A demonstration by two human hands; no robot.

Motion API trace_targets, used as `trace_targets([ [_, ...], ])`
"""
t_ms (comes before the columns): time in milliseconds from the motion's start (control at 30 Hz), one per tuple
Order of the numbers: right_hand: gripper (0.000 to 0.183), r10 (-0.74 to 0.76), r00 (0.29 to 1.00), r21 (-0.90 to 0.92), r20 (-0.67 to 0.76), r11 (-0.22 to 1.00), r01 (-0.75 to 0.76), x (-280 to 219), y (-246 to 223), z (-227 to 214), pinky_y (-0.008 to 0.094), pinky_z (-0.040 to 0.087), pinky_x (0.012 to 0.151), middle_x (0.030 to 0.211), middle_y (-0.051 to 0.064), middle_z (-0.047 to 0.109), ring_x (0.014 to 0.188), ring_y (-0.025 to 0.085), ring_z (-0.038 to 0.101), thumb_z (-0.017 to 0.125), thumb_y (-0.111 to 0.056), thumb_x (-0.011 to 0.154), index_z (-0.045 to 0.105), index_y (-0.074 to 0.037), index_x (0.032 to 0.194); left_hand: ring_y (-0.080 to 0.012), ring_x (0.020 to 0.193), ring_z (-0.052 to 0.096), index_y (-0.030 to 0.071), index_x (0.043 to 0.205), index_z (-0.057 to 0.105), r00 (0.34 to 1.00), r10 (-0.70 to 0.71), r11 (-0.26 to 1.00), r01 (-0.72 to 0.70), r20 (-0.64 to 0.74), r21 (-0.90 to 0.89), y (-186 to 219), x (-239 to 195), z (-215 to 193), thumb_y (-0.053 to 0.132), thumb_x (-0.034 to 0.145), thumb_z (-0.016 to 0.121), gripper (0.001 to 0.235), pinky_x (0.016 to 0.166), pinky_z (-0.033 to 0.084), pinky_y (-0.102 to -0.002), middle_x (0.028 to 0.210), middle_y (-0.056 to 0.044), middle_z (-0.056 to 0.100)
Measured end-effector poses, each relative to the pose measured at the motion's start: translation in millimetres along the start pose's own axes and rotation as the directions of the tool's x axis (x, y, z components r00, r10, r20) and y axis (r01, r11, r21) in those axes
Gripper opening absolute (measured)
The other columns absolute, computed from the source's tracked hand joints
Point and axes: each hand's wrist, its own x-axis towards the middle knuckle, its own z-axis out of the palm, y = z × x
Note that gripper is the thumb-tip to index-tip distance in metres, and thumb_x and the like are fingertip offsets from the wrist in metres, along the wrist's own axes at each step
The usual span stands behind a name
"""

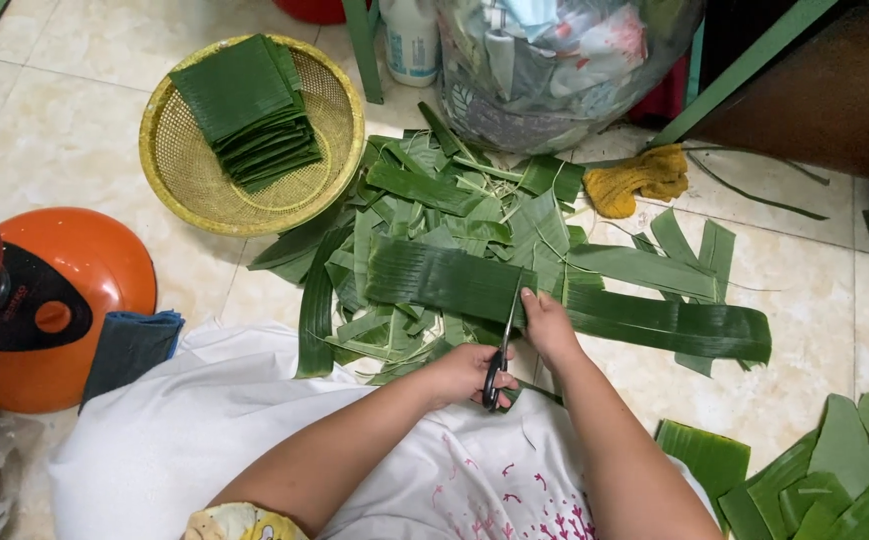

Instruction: The person sits on the floor and uses scissors to cut large green leaves into smaller rectangular pieces. They trim the edges of the leaves and stack the cut pieces into a yellow basket.

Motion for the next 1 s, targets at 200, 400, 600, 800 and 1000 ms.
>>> trace_targets([
  [200, 0.065, -0.194, 0.92, -0.506, -0.339, 0.863, -0.004, -35.4, -40.7, -22.0, 0.049, 0.038, 0.092, 0.114, 0.027, 0.046, 0.108, 0.041, 0.046, 0.062, -0.033, 0.078, 0.038, 0.006, 0.124, -0.025, 0.089, 0.062, -0.001, 0.121, 0.046, 0.975, 0.203, 0.4, 0.001, -0.089, 0.917, 4.2, 1.8, -20.8, 0.031, 0.069, 0.069, 0.065, 0.077, 0.05, -0.033, 0.095, -0.016, 0.063],
  [400, 0.048, -0.288, 0.957, -0.514, -0.017, 0.824, 0.239, -76.4, -66.1, 11.5, 0.047, 0.041, 0.089, 0.105, 0.024, 0.056, 0.103, 0.04, 0.051, 0.061, -0.025, 0.076, 0.051, 0.002, 0.115, -0.0294, 0.094, 0.053, 0.008, 0.101, 0.056, 0.39, 0.716, 0.442, 0.387, -0.579, 0.809, 97.3, -43.0, -32.6, 0.02, 0.079, 0.056, 0.025, 0.079, 0.042, -0.037, 0.099, -0.013, 0.053],
  [600, 0.056, -0.289, 0.945, -0.602, 0.155, 0.731, 0.323, -60.6, -51.7, 15.4, 0.04, 0.022, 0.105, 0.123, 0.018, 0.049, 0.119, 0.034, 0.04, 0.058, -0.021, 0.079, 0.041, -0.001, 0.128, -0.037, 0.116, 0.042, -0.003, 0.128, 0.036, 0.608, 0.384, 0.713, 0.283, -0.695, 0.641, 124.4, -55.9, -34.8, 0.034, 0.092, 0.036, 0.051, 0.096, 0.034, -0.046, 0.122, -0.025, 0.045],
  [800, 0.062, -0.334, 0.907, -0.62, 0.258, 0.663, 0.42, -41.1, -35.7, 35.6, 0.036, 0.03, 0.1, 0.13, 0.008, 0.044, 0.118, 0.026, 0.038, 0.057, -0.029, 0.078, 0.036, -0.009, 0.133, -0.0326, 0.116, 0.043, -0.001, 0.131, 0.029, 0.701, 0.357, 0.656, 0.283, -0.618, 0.7, 103.5, -24.3, -46.4, 0.037, 0.089, 0.044, 0.058, 0.097, 0.037, -0.043, 0.124, -0.023, 0.044],
  [1000, 0.084, -0.157, 0.985, -0.039, 0.069, 0.986, 0.16, -26.9, -44.8, 28.6, 0.031, 0.043, 0.088, 0.101, 0.008, 0.061, 0.094, 0.018, 0.054, 0.07, -0.024, 0.07, 0.021, -0.004, 0.136, -0.0333, 0.115, 0.044, -0.006, 0.122, 0.043, 0.716, 0.479, 0.697, 0.041, -0.508, 0.716, 114.7, -41.1, -44.4, 0.025, 0.089, 0.049, 0.046, 0.098, 0.035, -0.043, 0.119, -0.024, 0.05],
])
